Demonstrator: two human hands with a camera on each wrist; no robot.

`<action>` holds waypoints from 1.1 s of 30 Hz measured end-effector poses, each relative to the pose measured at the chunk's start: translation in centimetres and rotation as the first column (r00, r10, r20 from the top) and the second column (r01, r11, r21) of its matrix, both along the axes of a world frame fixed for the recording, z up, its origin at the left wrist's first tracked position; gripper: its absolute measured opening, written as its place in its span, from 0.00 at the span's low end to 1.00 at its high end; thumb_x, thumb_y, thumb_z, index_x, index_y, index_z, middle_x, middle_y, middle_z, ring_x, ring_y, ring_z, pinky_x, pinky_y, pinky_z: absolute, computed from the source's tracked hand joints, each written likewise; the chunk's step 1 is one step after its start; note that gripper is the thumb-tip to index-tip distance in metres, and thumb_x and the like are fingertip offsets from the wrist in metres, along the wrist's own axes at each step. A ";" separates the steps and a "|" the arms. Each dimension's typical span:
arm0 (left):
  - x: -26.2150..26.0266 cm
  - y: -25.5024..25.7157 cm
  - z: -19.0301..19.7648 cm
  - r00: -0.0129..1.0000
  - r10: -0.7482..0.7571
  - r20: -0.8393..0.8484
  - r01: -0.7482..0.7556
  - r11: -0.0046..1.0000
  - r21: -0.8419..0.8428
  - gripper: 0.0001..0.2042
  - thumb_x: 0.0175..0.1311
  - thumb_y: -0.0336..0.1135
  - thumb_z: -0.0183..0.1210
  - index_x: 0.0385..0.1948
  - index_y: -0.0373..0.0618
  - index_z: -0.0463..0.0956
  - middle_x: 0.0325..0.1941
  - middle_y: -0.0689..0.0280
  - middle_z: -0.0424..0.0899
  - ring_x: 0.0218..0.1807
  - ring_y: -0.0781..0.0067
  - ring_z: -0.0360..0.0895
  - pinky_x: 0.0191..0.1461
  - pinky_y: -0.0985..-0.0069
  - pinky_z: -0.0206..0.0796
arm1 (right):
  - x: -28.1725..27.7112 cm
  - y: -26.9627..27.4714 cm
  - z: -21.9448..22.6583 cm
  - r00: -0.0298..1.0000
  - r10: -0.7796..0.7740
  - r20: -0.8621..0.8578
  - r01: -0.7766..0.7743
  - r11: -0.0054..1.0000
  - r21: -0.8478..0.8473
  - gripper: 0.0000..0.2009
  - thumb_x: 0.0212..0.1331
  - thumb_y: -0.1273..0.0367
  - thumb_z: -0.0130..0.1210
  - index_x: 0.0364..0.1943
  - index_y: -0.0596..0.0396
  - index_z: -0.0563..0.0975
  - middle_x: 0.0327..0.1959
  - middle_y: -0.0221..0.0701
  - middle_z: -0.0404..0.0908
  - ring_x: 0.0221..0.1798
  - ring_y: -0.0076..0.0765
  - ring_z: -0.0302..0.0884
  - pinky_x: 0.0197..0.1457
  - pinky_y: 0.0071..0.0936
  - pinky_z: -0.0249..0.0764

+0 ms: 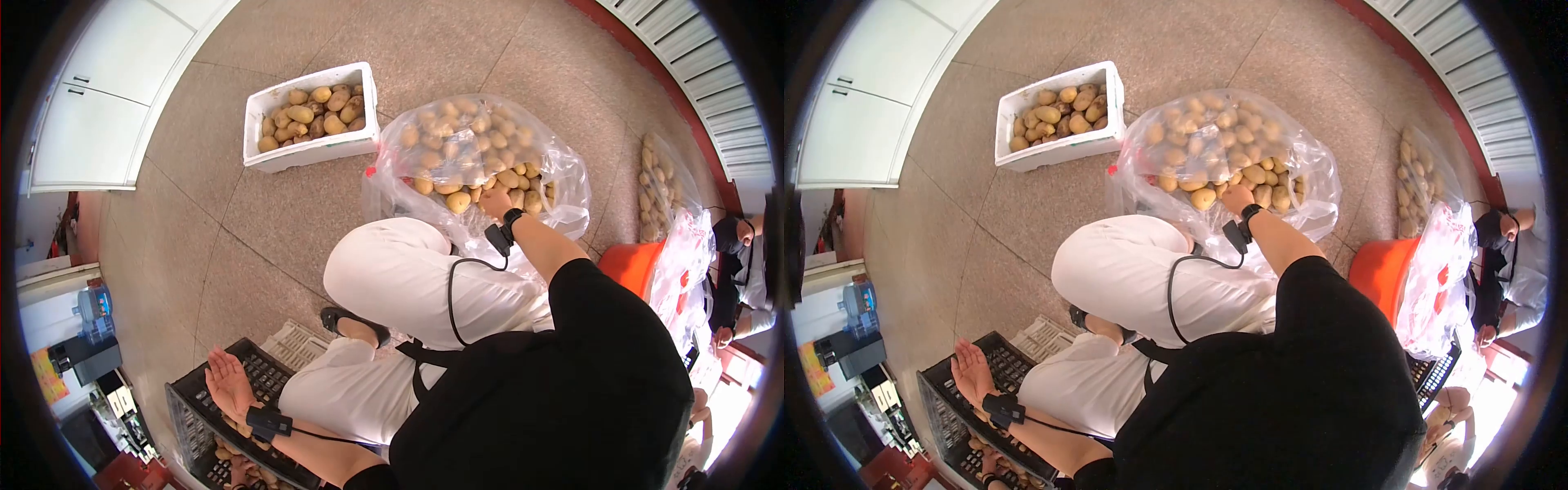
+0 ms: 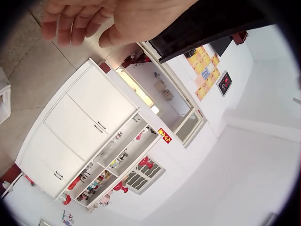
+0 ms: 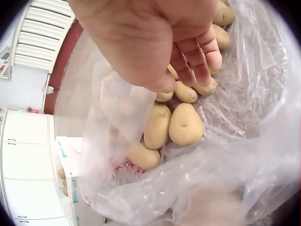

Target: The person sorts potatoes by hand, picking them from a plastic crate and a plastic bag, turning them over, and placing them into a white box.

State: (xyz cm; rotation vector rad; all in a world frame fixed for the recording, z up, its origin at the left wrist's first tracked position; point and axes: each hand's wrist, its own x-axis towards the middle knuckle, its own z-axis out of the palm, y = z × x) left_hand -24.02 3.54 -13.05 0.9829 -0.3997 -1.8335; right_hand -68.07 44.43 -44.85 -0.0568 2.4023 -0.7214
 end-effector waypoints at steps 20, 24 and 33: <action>-0.3 -1.5 -0.5 0.985 -0.166 0.038 0.166 0.986 0.001 0.15 0.64 0.31 0.46 0.48 0.32 0.64 0.53 0.54 0.69 0.60 0.58 0.62 0.60 0.62 0.57 | 1.5 -7.6 -4.8 0.996 -0.062 -0.059 0.073 0.975 0.211 0.24 0.47 0.59 0.48 0.50 0.56 0.69 0.42 0.48 0.75 0.45 0.53 0.74 0.52 0.38 0.68; -0.8 -1.6 -0.5 0.982 -0.186 0.042 0.186 0.983 -0.002 0.15 0.64 0.31 0.46 0.48 0.32 0.64 0.53 0.54 0.69 0.59 0.59 0.63 0.60 0.63 0.57 | 1.1 -7.4 -4.8 0.993 -0.109 0.049 0.099 0.980 0.174 0.30 0.43 0.59 0.54 0.54 0.53 0.63 0.48 0.50 0.72 0.52 0.51 0.70 0.52 0.39 0.68; -0.9 -1.6 -0.3 0.969 -0.248 0.021 0.248 0.968 -0.025 0.14 0.63 0.31 0.47 0.47 0.32 0.64 0.51 0.55 0.70 0.58 0.61 0.64 0.60 0.65 0.58 | -0.2 -3.4 -2.5 0.670 -0.211 0.711 0.575 0.754 -0.318 0.32 0.43 0.69 0.54 0.57 0.46 0.58 0.42 0.38 0.71 0.35 0.44 0.76 0.33 0.35 0.76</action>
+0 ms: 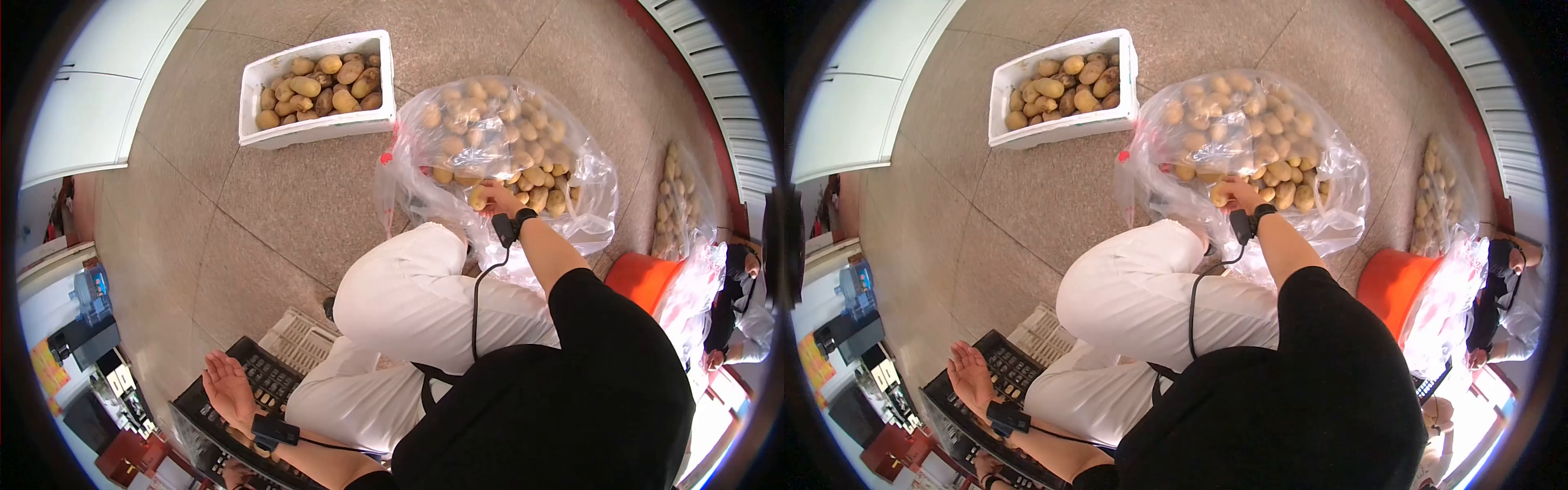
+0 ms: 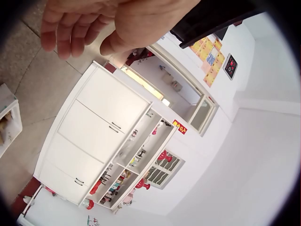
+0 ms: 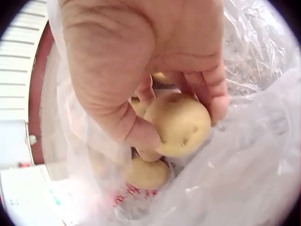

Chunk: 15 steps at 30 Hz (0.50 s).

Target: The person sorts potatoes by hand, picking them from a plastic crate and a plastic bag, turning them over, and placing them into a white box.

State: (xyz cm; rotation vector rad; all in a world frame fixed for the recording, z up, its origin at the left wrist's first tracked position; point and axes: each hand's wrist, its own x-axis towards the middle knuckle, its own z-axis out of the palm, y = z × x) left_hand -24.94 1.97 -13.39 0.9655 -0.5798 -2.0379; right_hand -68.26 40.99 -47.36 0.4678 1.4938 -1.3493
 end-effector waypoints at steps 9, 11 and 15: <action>-0.2 0.5 0.2 1.000 -0.024 -0.012 0.024 0.998 -0.057 0.14 0.63 0.33 0.49 0.46 0.35 0.66 0.49 0.58 0.72 0.55 0.64 0.67 0.57 0.66 0.61 | 0.3 1.6 3.6 0.980 0.015 0.196 0.096 0.833 -0.545 0.34 0.39 0.77 0.48 0.58 0.46 0.57 0.55 0.38 0.62 0.53 0.52 0.67 0.45 0.50 0.71; -0.3 0.8 0.3 1.000 0.006 -0.012 -0.007 0.999 -0.046 0.13 0.63 0.33 0.49 0.46 0.35 0.66 0.48 0.58 0.72 0.55 0.65 0.67 0.57 0.67 0.61 | 0.4 1.3 5.1 0.940 -0.010 0.342 0.223 0.776 -0.590 0.30 0.45 0.74 0.48 0.59 0.44 0.59 0.54 0.38 0.64 0.52 0.49 0.68 0.48 0.51 0.69; 0.0 0.9 0.3 0.999 0.032 -0.009 -0.032 0.998 -0.047 0.13 0.63 0.33 0.49 0.45 0.35 0.66 0.48 0.58 0.72 0.54 0.65 0.68 0.57 0.67 0.61 | 0.7 0.5 4.9 0.929 -0.071 0.362 0.260 0.821 -0.508 0.23 0.53 0.64 0.51 0.55 0.47 0.64 0.51 0.38 0.68 0.50 0.47 0.69 0.44 0.50 0.72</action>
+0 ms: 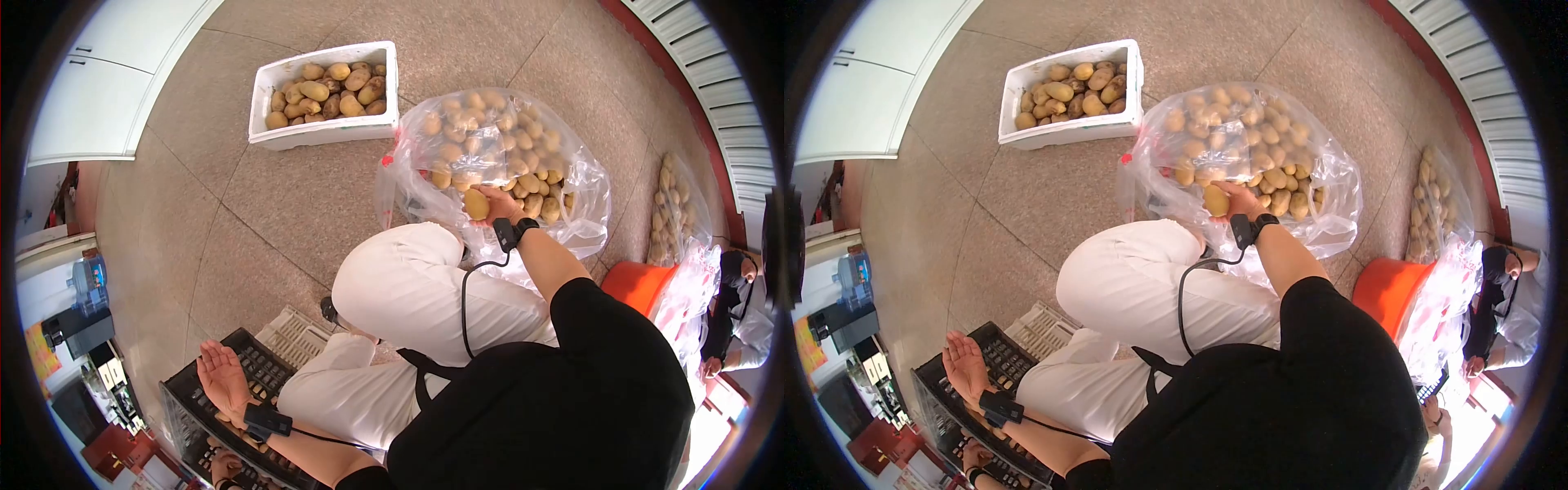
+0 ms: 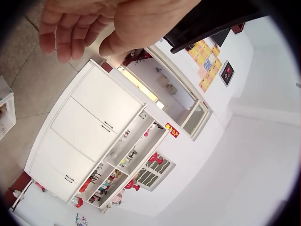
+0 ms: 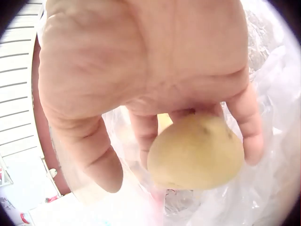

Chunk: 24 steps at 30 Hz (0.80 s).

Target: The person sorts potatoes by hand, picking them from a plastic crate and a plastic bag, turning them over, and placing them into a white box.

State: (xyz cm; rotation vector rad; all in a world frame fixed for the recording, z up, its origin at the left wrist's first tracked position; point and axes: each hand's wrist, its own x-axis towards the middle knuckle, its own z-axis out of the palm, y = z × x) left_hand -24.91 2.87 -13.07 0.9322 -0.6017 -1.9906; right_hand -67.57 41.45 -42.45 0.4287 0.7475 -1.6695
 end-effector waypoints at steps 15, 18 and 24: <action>-0.5 0.2 -0.4 0.999 -0.031 -0.030 0.030 0.999 -0.046 0.12 0.62 0.33 0.49 0.44 0.37 0.69 0.46 0.61 0.74 0.51 0.68 0.69 0.56 0.69 0.60 | -1.0 -0.3 -0.2 0.992 0.116 -0.043 -0.104 0.972 0.212 0.29 0.57 0.44 0.40 0.46 0.59 0.67 0.37 0.43 0.76 0.30 0.41 0.78 0.22 0.31 0.78; -1.2 0.5 -0.9 0.999 -0.041 0.014 0.042 0.997 -0.071 0.12 0.62 0.34 0.50 0.43 0.38 0.69 0.46 0.62 0.74 0.51 0.68 0.69 0.56 0.70 0.59 | -1.0 -1.3 0.8 0.989 0.129 -0.075 -0.116 0.981 0.155 0.26 0.59 0.47 0.39 0.47 0.57 0.66 0.38 0.44 0.75 0.29 0.43 0.76 0.20 0.32 0.76; -4.3 1.7 -0.8 0.985 -0.126 0.116 0.126 0.992 0.007 0.13 0.62 0.37 0.49 0.44 0.39 0.69 0.50 0.59 0.71 0.54 0.63 0.66 0.60 0.67 0.56 | -2.0 -10.8 9.4 0.982 0.136 -0.131 -0.157 0.974 -0.162 0.20 0.61 0.55 0.36 0.52 0.50 0.65 0.44 0.41 0.73 0.38 0.48 0.74 0.33 0.36 0.72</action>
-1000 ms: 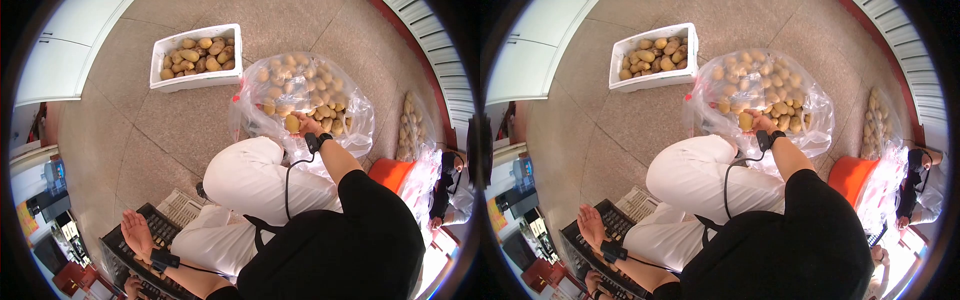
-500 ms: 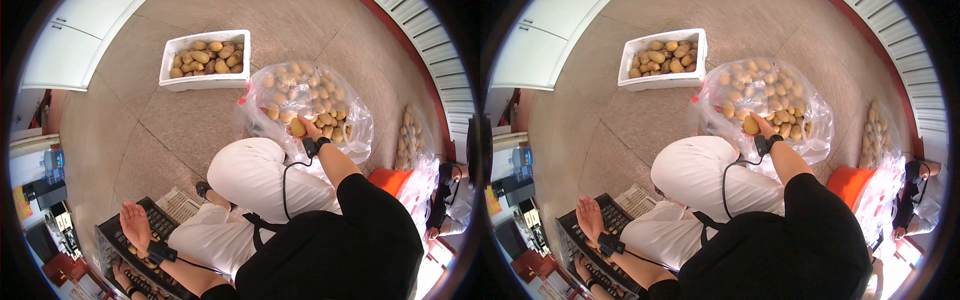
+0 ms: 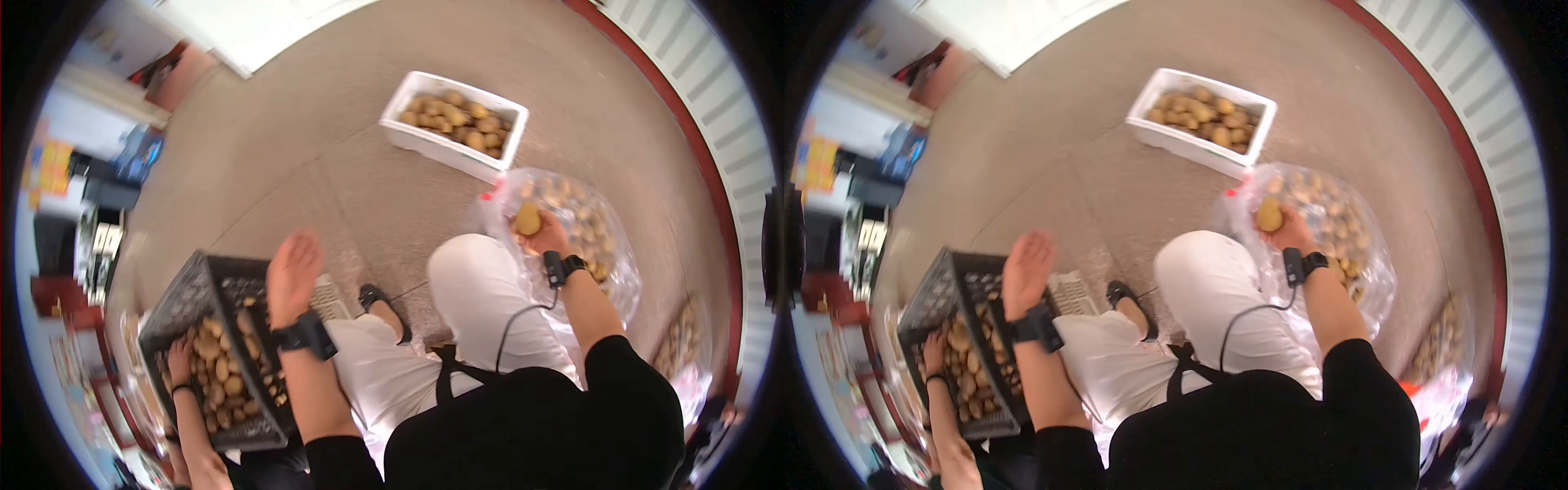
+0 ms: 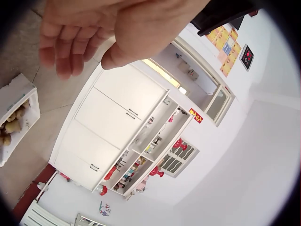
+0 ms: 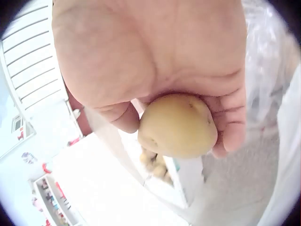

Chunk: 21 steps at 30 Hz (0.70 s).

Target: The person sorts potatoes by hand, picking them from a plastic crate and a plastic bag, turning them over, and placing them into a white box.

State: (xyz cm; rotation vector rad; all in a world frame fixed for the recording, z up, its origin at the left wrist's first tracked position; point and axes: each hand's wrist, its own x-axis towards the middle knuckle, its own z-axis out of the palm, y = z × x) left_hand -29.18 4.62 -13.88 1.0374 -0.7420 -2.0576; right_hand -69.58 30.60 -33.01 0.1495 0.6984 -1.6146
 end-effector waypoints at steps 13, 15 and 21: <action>-2.2 1.5 1.5 0.963 -0.266 -0.052 0.260 0.960 -0.100 0.25 0.64 0.51 0.44 0.50 0.36 0.64 0.52 0.53 0.71 0.55 0.58 0.68 0.54 0.61 0.63 | 18.2 -18.8 24.7 -0.320 -0.063 -0.945 -0.378 0.924 0.066 0.24 0.36 0.68 0.62 0.42 0.55 0.70 0.42 0.37 0.74 0.45 0.42 0.71 0.48 0.30 0.67; -2.1 1.6 1.3 0.950 -0.301 -0.082 0.288 0.947 -0.145 0.25 0.64 0.51 0.45 0.51 0.37 0.63 0.51 0.53 0.71 0.53 0.60 0.70 0.52 0.61 0.64 | 20.3 -19.3 23.2 -0.372 -0.163 -0.914 -0.388 0.922 -0.007 0.23 0.35 0.69 0.62 0.42 0.55 0.71 0.42 0.37 0.74 0.47 0.44 0.70 0.50 0.32 0.66; -2.3 1.5 0.3 0.929 -0.346 -0.132 0.320 0.929 -0.184 0.23 0.61 0.41 0.53 0.53 0.39 0.59 0.47 0.57 0.72 0.44 0.65 0.75 0.43 0.66 0.72 | 23.3 -19.0 21.1 -0.446 -0.303 -0.842 -0.404 0.908 -0.113 0.25 0.34 0.74 0.61 0.44 0.55 0.70 0.46 0.39 0.71 0.52 0.48 0.66 0.55 0.36 0.63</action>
